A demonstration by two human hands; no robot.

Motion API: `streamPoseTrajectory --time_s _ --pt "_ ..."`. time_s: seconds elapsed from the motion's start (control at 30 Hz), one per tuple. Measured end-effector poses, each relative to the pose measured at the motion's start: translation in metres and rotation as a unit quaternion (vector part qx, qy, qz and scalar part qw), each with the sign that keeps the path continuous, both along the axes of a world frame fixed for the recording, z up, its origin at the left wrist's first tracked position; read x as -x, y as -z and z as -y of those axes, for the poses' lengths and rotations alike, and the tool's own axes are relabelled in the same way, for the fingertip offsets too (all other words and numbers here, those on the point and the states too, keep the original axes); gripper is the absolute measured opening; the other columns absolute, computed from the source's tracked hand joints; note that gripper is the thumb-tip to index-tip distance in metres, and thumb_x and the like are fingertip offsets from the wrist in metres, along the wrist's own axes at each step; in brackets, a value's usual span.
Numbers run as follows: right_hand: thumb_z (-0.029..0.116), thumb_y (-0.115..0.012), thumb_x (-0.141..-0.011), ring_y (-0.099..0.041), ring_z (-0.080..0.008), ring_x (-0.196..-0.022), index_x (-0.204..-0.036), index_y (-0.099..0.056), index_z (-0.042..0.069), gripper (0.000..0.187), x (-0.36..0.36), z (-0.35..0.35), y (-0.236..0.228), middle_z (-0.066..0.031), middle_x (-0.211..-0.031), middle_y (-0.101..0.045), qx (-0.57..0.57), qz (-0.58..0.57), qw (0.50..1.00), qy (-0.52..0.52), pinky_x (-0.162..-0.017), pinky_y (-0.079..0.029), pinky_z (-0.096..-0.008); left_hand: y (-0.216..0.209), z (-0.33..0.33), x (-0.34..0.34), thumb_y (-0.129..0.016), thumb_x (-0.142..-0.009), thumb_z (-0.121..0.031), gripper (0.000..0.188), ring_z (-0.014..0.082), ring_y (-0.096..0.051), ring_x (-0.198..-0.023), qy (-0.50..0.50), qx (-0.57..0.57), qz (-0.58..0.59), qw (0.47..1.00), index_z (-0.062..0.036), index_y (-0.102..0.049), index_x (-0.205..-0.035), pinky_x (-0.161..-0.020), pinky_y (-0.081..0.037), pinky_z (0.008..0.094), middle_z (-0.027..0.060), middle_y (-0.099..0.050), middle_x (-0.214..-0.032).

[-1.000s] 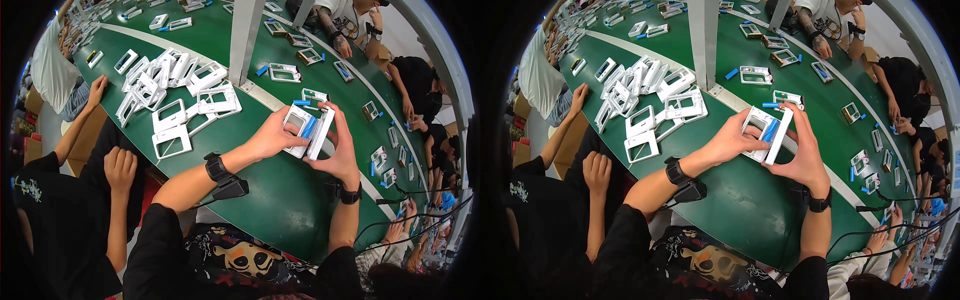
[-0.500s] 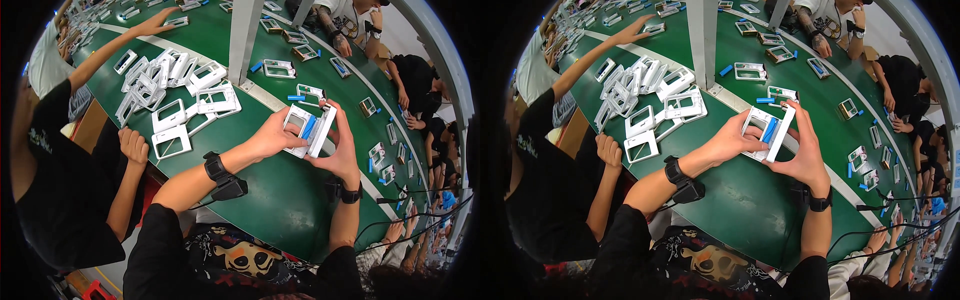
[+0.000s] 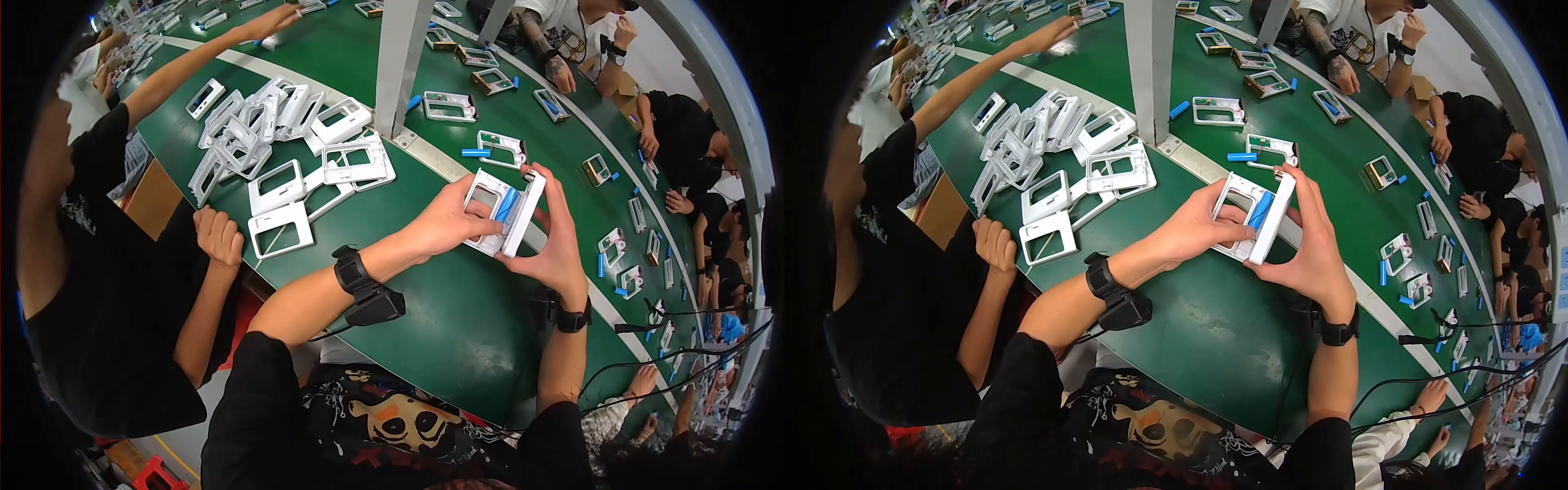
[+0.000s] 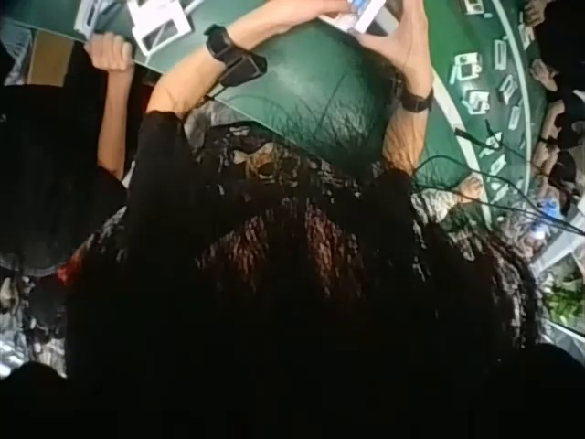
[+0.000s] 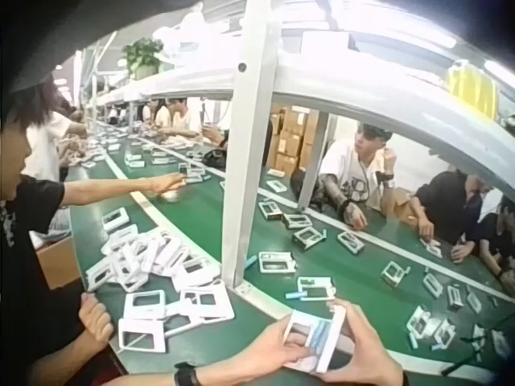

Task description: The person fits a battery into a white plastic frame, presses the two halves of the frame together, and sets the unit down. They then pick up another frame and repeat the assembly process.

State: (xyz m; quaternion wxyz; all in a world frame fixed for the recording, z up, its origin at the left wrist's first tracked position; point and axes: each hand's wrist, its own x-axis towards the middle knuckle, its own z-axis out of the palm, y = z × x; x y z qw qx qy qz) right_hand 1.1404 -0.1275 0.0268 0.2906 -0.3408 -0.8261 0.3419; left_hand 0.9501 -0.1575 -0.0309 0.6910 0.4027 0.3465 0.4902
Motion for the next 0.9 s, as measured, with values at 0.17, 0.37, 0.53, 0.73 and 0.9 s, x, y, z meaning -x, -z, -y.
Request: streamPoseTrajectory --time_s 0.17,0.37,0.53,0.73,0.9 --pt "0.009 -0.086 -0.052 -0.042 -0.029 -0.137 -0.15 -0.031 0.01 0.113 0.0 0.002 -0.004 -0.0107 -0.147 -0.041 -0.008 0.025 1.0 0.0 -0.11 -0.044 -0.0474 -0.006 0.0 0.003 -0.071 -0.08 0.0 0.057 0.019 -0.071 -0.085 -0.001 0.019 -0.012 1.0 0.0024 -0.043 -0.13 -0.069 -0.055 0.0286 0.0164 -0.071 -0.099" --pt "0.009 -0.086 -0.052 -0.043 -0.0298 -0.136 -0.15 -0.031 0.01 0.113 0.0 0.002 -0.005 -0.0119 -0.147 -0.04 -0.014 0.041 0.999 -0.007 -0.109 -0.044 -0.0473 0.001 0.0 0.002 -0.071 -0.08 0.001 0.057 0.019 -0.071 -0.086 -0.009 -0.018 -0.009 1.0 0.0026 -0.043 -0.13 -0.068 -0.056 0.0288 0.0169 -0.07 -0.099" --pt "0.008 -0.086 -0.052 -0.046 -0.0314 -0.133 -0.15 -0.031 0.009 0.113 0.001 0.005 -0.008 -0.0137 -0.145 -0.042 -0.061 0.08 0.995 -0.021 -0.106 -0.047 -0.0451 -0.003 0.002 -0.001 -0.07 -0.08 0.003 0.054 0.0182 -0.07 -0.085 -0.033 -0.042 -0.011 0.999 0.0023 -0.044 -0.128 -0.07 -0.056 0.0291 0.0155 -0.07 -0.098" --pt "0.009 -0.087 -0.051 -0.05 -0.0332 -0.129 -0.149 -0.032 0.007 0.112 0.005 0.008 -0.006 -0.0156 -0.143 -0.044 -0.094 0.102 0.99 -0.009 -0.103 -0.049 -0.0433 0.002 0.002 -0.004 -0.068 -0.081 0.006 0.047 0.0128 -0.067 -0.083 -0.057 -0.087 -0.097 0.99 0.0011 -0.047 -0.122 -0.073 -0.054 0.0269 0.0114 -0.069 -0.094" --pt "0.009 -0.087 -0.051 -0.051 -0.033 -0.127 -0.148 -0.033 0.006 0.112 0.007 0.01 -0.004 -0.0159 -0.142 -0.044 -0.103 0.098 0.99 -0.005 -0.101 -0.051 -0.0432 0.004 0.002 -0.004 -0.07 -0.081 -0.001 0.042 0.022 -0.073 -0.084 -0.064 -0.099 -0.122 0.986 0.0037 -0.045 -0.115 -0.07 -0.059 0.0341 0.019 -0.07 -0.095"
